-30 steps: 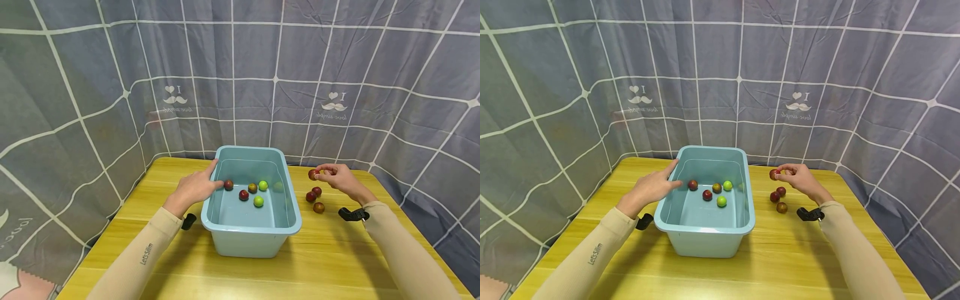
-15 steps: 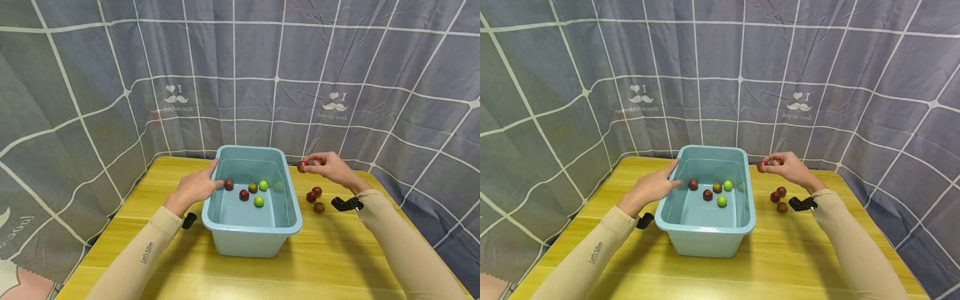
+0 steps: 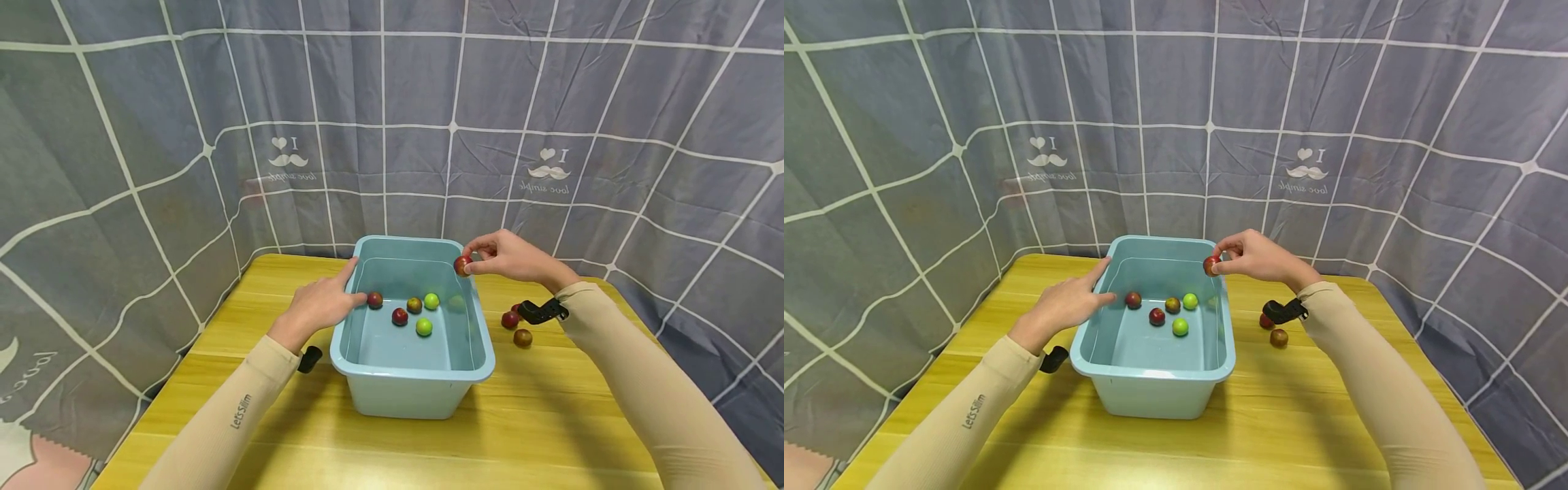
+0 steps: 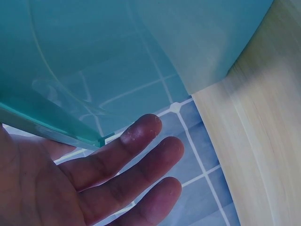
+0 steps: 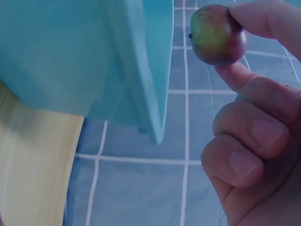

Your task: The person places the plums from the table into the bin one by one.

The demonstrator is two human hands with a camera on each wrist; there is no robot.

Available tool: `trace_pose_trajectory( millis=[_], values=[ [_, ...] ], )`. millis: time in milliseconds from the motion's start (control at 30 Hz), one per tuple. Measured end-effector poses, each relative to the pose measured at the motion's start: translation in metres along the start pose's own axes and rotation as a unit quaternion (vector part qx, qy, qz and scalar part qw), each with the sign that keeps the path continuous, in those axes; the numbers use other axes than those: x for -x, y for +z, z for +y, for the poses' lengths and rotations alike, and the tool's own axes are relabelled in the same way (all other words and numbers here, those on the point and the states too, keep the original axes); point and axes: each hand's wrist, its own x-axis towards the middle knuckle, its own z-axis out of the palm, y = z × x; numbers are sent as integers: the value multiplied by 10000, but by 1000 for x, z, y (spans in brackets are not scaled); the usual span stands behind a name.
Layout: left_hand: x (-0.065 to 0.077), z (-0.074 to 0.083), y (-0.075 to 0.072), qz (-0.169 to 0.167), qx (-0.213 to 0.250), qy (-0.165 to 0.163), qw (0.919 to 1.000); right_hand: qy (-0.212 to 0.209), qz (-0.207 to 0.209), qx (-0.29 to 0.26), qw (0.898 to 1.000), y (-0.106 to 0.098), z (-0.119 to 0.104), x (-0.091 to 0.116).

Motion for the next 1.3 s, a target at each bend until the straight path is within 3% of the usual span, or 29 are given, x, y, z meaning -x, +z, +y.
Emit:
trace_pose_trajectory(
  millis=[600,1300],
  values=[
    [1,0,0,78,0,28,10000,-612,-1165,616,9894,15,-43,-54],
    [0,2,0,18,-44,-67,10000,-293,-2342,950,9671,52,-61,-94]
  ],
)
